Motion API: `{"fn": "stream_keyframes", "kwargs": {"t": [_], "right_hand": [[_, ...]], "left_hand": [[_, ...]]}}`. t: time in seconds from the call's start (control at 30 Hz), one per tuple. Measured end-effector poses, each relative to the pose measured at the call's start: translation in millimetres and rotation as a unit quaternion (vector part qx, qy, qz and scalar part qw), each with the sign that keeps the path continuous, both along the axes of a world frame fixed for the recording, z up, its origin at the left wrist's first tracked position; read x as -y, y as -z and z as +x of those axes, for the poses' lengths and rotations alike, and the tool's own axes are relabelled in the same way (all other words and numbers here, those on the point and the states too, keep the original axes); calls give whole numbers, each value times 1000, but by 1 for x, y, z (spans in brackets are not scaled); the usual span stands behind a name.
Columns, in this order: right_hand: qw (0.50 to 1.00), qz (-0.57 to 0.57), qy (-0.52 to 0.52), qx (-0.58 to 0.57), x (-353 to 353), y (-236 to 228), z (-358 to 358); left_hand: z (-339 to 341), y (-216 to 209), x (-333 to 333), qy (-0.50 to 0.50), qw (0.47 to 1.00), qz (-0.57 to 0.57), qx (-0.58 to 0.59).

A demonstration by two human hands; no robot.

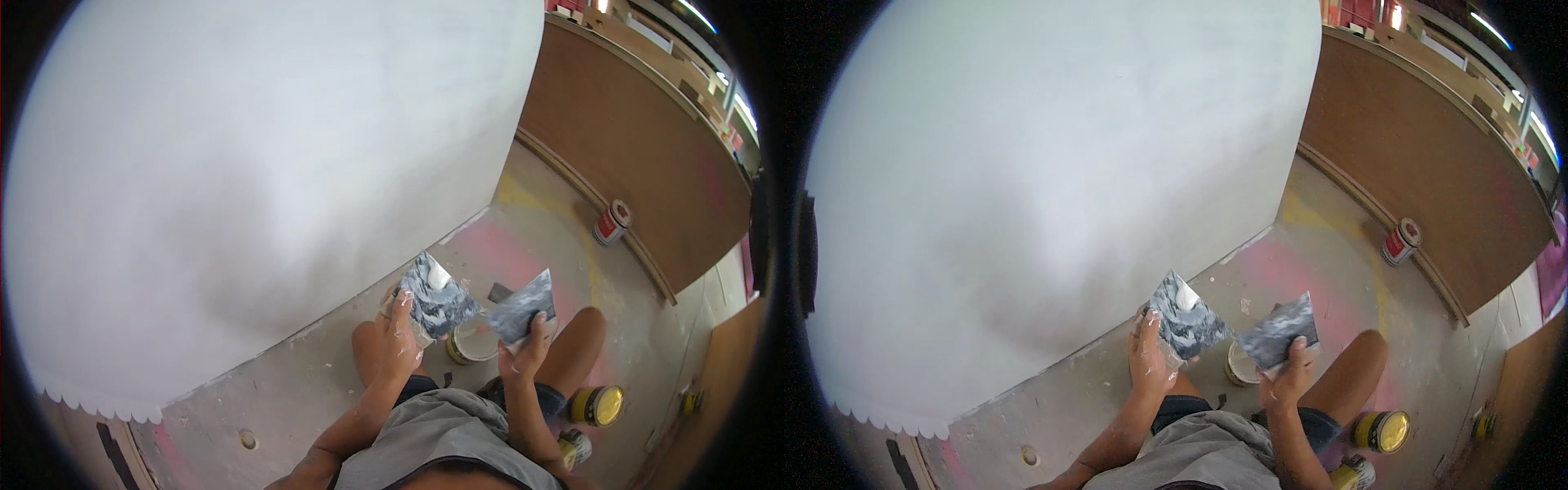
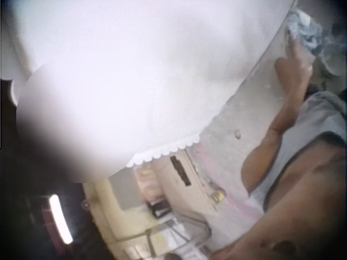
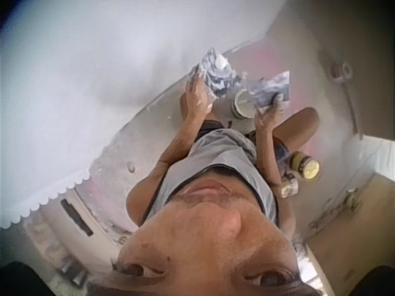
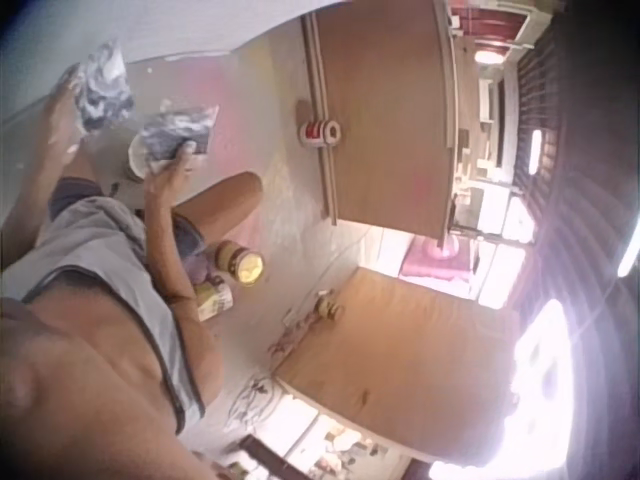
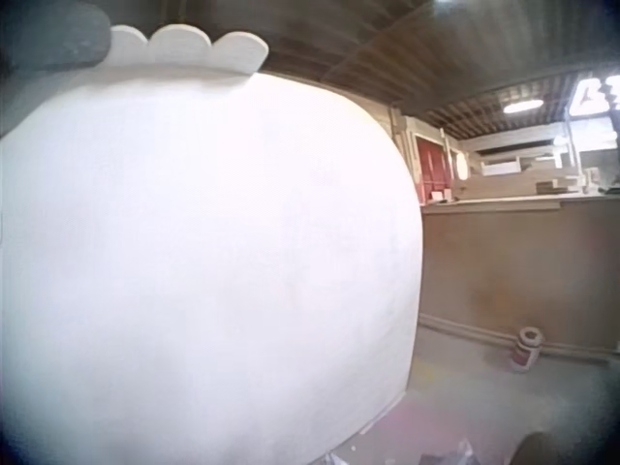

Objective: Applying and smoothing white wall filler or putty onto a surface using hand spatulas.

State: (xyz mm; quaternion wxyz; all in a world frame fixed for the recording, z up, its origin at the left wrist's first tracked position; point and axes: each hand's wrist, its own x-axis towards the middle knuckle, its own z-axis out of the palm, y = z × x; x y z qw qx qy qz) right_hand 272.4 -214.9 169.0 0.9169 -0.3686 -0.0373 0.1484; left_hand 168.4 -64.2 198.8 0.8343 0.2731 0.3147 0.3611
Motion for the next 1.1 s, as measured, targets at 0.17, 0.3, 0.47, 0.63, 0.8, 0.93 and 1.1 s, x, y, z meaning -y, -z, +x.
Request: {"fn": "stream_keyframes", "kwargs": {"t": [0.17, 0.3, 0.47, 0.63, 0.8, 0.93, 1.1], "right_hand": [[993, -104, -56, 2, -3, -10, -26], [990, -95, -102, 35, -1, -6, 2], [985, -118, -69, 102, -4, -31, 54], [941, 24, -3, 337, 27, 34, 125], [756, -127, -219, 603, 43, 36, 142], [546, -326, -215, 742, 27, 34, 146], [750, -433, -465, 185, 52, 137, 133]], "left_hand": [[2, 14, 17, -43, 754, 578, -309], [11, 16, 32, 76, 862, 479, -148], [14, 48, 40, 138, 676, 713, -126], [28, 64, 68, 102, 966, 225, -78], [34, 68, 89, 23, 732, 626, -269], [28, 93, 99, 26, 935, 352, -29], [40, 167, 88, -91, 877, 470, 43]]}}
